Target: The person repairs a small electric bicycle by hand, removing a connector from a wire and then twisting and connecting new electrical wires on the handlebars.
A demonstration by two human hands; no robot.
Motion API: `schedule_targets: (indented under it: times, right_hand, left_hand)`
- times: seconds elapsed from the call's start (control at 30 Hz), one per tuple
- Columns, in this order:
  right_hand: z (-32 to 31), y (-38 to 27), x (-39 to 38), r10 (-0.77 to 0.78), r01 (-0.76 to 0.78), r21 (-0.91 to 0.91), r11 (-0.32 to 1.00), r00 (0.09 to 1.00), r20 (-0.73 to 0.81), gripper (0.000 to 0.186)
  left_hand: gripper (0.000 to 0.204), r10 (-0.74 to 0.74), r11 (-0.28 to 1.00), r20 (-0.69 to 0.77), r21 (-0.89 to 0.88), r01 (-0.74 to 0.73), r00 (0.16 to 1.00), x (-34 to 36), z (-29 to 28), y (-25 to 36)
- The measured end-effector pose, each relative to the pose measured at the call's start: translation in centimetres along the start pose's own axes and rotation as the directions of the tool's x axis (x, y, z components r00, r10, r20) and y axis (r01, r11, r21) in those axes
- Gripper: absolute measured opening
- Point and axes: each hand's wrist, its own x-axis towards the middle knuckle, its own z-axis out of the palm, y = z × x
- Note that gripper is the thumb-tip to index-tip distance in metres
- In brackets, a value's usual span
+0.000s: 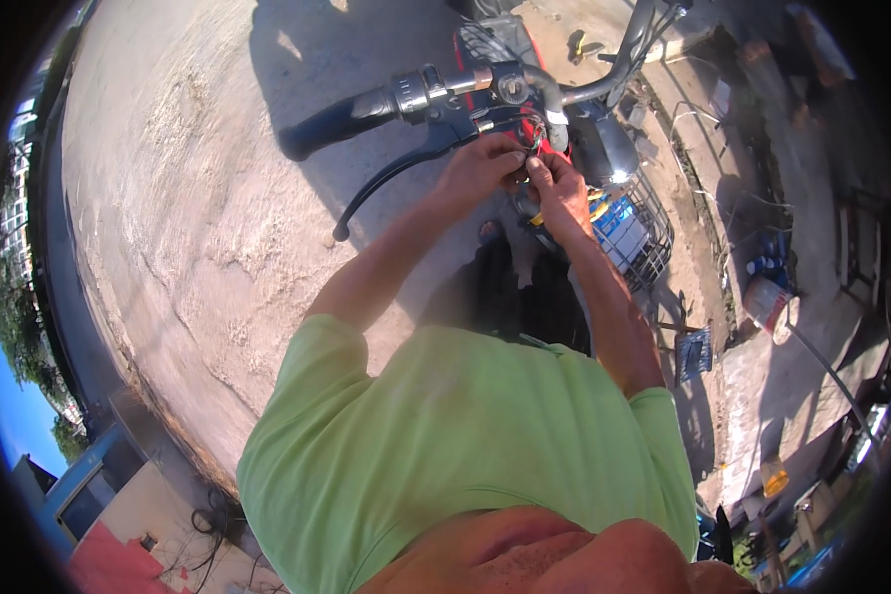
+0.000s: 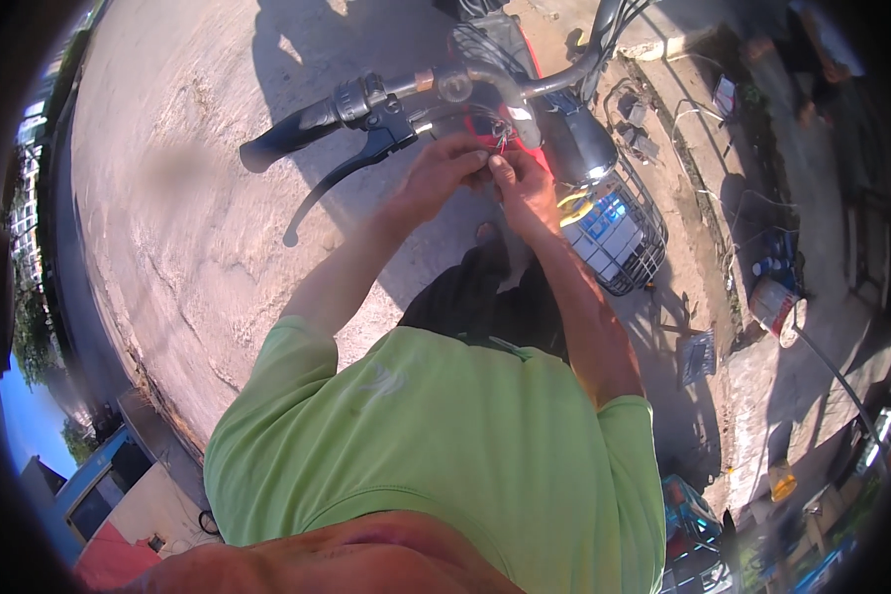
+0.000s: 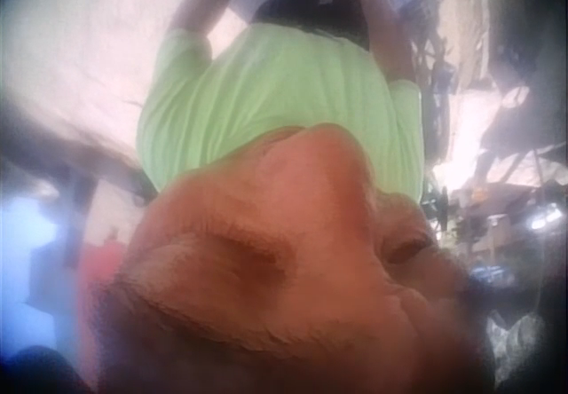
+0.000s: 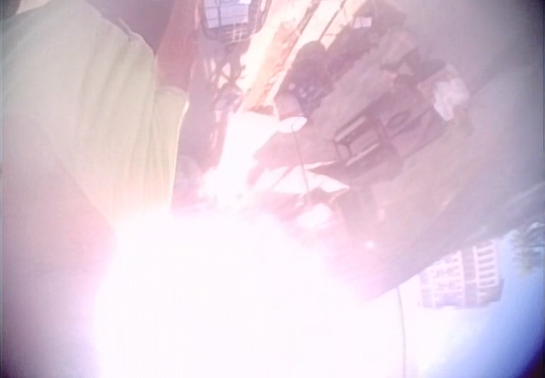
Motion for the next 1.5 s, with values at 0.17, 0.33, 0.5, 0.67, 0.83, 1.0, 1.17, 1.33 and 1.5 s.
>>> schedule_targets:
  times: [0.17, 0.33, 0.5, 0.67, 0.83, 1.0, 1.17, 1.33, 1.5]
  right_hand:
    - [0.4, 0.4, -0.4, -0.023, 0.024, 0.059, 0.998, 1.000, -0.014, 0.029]
    - [0.3, 0.5, -0.4, -0.009, 0.008, 0.164, 0.986, 1.000, 0.007, 0.024]
    - [-0.3, 0.9, -0.6, 0.014, -0.047, 0.427, 0.903, 0.997, 0.079, 0.023]
    - [0.5, -0.1, -1.2, 0.038, -0.044, 0.319, 0.947, 0.999, 0.023, 0.020]
    - [1.2, 0.2, -0.8, 0.037, -0.024, 0.237, 0.971, 0.998, -0.051, 0.017]
    - [1.4, 1.5, -0.3, 0.046, -0.016, 0.330, 0.944, 0.995, -0.083, 0.015]
    - [1.1, 1.3, -0.4, 0.034, -0.010, 0.275, 0.961, 0.996, -0.083, 0.014]
    - [0.9, 0.3, -0.9, 0.051, -0.043, 0.267, 0.963, 0.998, -0.025, 0.017]
    - [1.0, 1.6, -0.4, -0.017, 0.022, 0.311, 0.950, 1.000, -0.018, 0.017]
  left_hand:
    - [0.016, -0.008, 0.996, -0.028, -0.087, 0.006, 1.000, -0.1, -0.3, -0.3]
    - [0.015, -0.005, 0.991, 0.007, -0.132, 0.006, 1.000, -0.1, -0.4, -0.3]
    - [0.015, 0.008, 0.986, 0.005, -0.169, -0.007, 1.000, -0.3, -0.2, -0.1]
    - [0.015, 0.020, 0.988, -0.013, -0.155, -0.022, 1.000, -0.1, -0.5, -0.8]
    - [0.016, 0.028, 0.989, -0.031, -0.141, -0.032, 0.999, -0.1, -0.1, -0.7]
    - [0.017, 0.026, 0.986, -0.037, -0.166, -0.032, 0.999, 0.0, 0.1, -0.7]
    - [0.017, 0.037, 0.993, -0.037, -0.113, -0.041, 0.999, 0.1, -0.1, -1.0]
    - [0.016, 0.042, 0.994, -0.030, -0.104, -0.045, 0.999, 0.2, -0.5, -1.4]
    - [0.016, 0.029, 0.995, -0.057, -0.092, -0.034, 0.998, -0.2, -0.2, -0.8]
